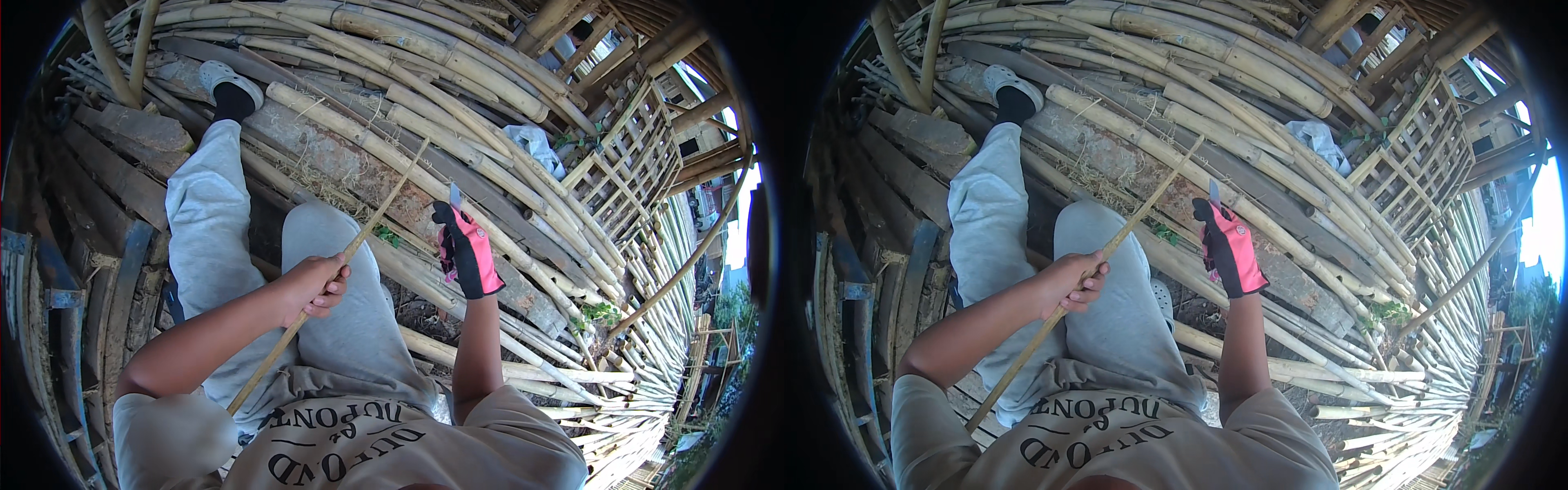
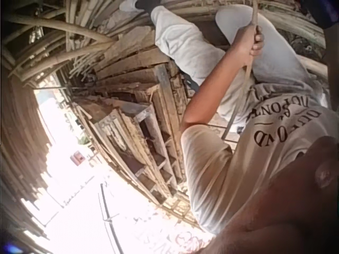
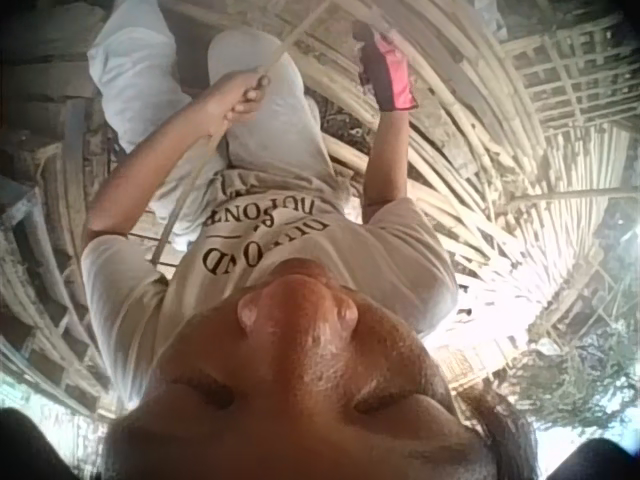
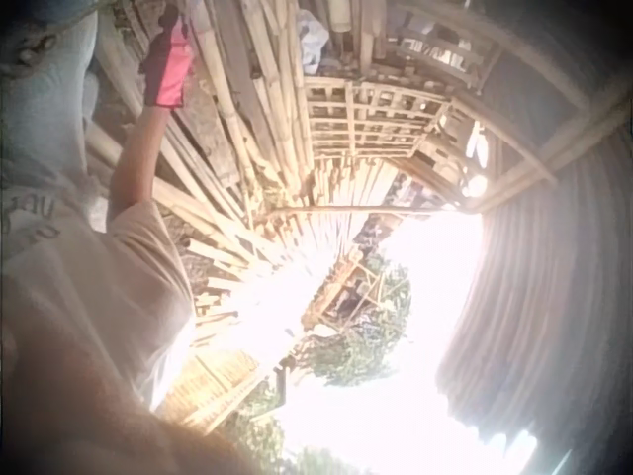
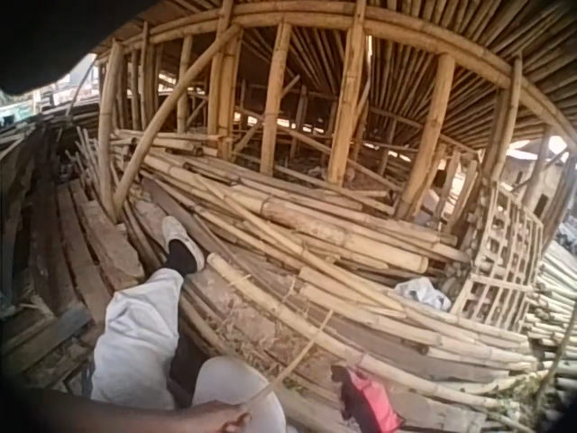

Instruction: The person shaves a thin strip of bamboo with a knife, repeatedly pulling the blade along the length of the wood to remove fine shavings.

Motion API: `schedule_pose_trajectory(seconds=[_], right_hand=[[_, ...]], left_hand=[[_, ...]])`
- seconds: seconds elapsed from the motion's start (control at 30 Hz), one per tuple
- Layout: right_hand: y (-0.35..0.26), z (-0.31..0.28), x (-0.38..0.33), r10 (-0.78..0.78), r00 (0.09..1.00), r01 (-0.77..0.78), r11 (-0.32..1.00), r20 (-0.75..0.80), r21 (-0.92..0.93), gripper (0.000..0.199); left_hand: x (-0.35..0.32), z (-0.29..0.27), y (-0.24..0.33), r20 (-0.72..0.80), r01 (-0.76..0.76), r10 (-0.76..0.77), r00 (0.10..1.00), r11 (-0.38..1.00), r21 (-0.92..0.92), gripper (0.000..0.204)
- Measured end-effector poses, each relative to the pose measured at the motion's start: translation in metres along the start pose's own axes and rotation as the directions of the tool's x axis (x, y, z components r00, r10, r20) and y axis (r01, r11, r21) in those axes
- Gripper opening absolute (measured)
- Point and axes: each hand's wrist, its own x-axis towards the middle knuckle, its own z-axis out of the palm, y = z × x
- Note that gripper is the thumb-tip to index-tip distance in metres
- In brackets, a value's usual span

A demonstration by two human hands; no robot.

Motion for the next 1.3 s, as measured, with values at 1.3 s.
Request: schedule_pose_trajectory(seconds=[1.3], right_hand=[[0.154,0.027,0.098,0.113,0.941,0.135,0.736,0.318,-0.663,0.033]], left_hand=[[-0.02,0.016,-0.049,-0.247,0.239,-0.235,0.94,0.971,-0.016,0.034]])
